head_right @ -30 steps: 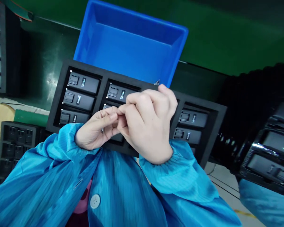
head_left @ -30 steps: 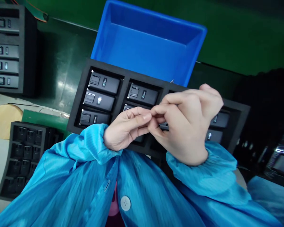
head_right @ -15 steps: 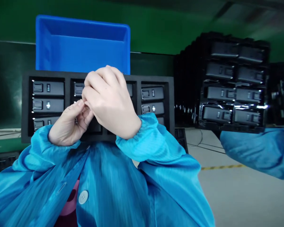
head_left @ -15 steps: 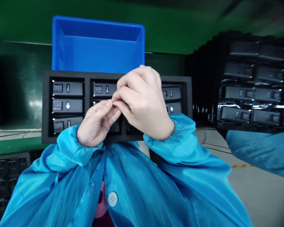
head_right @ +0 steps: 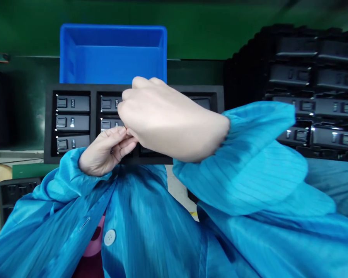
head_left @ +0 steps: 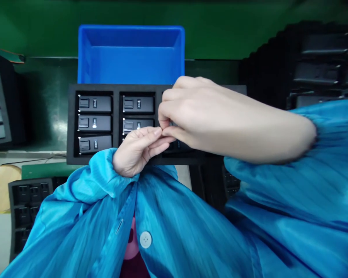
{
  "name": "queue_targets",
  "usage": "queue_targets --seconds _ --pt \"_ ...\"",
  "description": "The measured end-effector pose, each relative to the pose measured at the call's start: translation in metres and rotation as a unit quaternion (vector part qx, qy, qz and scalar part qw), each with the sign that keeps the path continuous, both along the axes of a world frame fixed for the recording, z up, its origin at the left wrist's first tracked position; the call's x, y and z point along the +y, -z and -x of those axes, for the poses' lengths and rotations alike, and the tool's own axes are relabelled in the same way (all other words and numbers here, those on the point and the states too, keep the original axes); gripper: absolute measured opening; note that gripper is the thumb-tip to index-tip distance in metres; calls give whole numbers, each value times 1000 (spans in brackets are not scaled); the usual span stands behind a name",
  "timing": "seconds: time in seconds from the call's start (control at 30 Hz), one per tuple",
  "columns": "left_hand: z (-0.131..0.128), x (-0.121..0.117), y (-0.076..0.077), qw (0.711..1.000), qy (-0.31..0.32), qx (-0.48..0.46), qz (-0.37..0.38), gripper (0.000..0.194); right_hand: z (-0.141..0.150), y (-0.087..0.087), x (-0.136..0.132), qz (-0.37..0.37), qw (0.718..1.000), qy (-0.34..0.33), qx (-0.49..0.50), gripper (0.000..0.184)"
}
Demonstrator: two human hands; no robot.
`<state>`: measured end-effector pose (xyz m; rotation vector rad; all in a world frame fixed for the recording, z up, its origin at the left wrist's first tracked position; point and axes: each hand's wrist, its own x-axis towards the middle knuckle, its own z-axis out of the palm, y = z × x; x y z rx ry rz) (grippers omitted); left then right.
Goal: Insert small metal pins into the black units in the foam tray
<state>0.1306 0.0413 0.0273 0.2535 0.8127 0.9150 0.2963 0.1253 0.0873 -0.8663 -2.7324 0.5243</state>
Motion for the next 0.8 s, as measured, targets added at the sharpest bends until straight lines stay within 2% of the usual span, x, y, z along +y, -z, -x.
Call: queue_targets --seconds 0.07,0.2,0.3,0.43,0.53,0.67,0.8 --pt "1 -2 1 1000 13 -5 -3 20 -3 1 2 20 999 -17 -27 52" --pt "3 -5 0 999 33 -13 -8 21 -4 -4 1 41 994 -46 -93 35" --pt "2 -5 -2 1000 22 -13 7 23 -3 -8 -3 46 997 -38 -54 30" --pt "-4 -6 -5 999 -33 -22 29 30 -4 -5 -14 32 999 -7 7 19" --pt "-6 -6 -5 997 -60 -24 34 25 -6 -2 -21 25 999 15 21 11" --pt "-4 -6 -3 999 -32 -35 -1 16 -8 -4 -22 43 998 31 19 7" --pt "-1 -6 -2 999 2 -31 -22 19 -9 -10 -14 81 997 18 5 11"
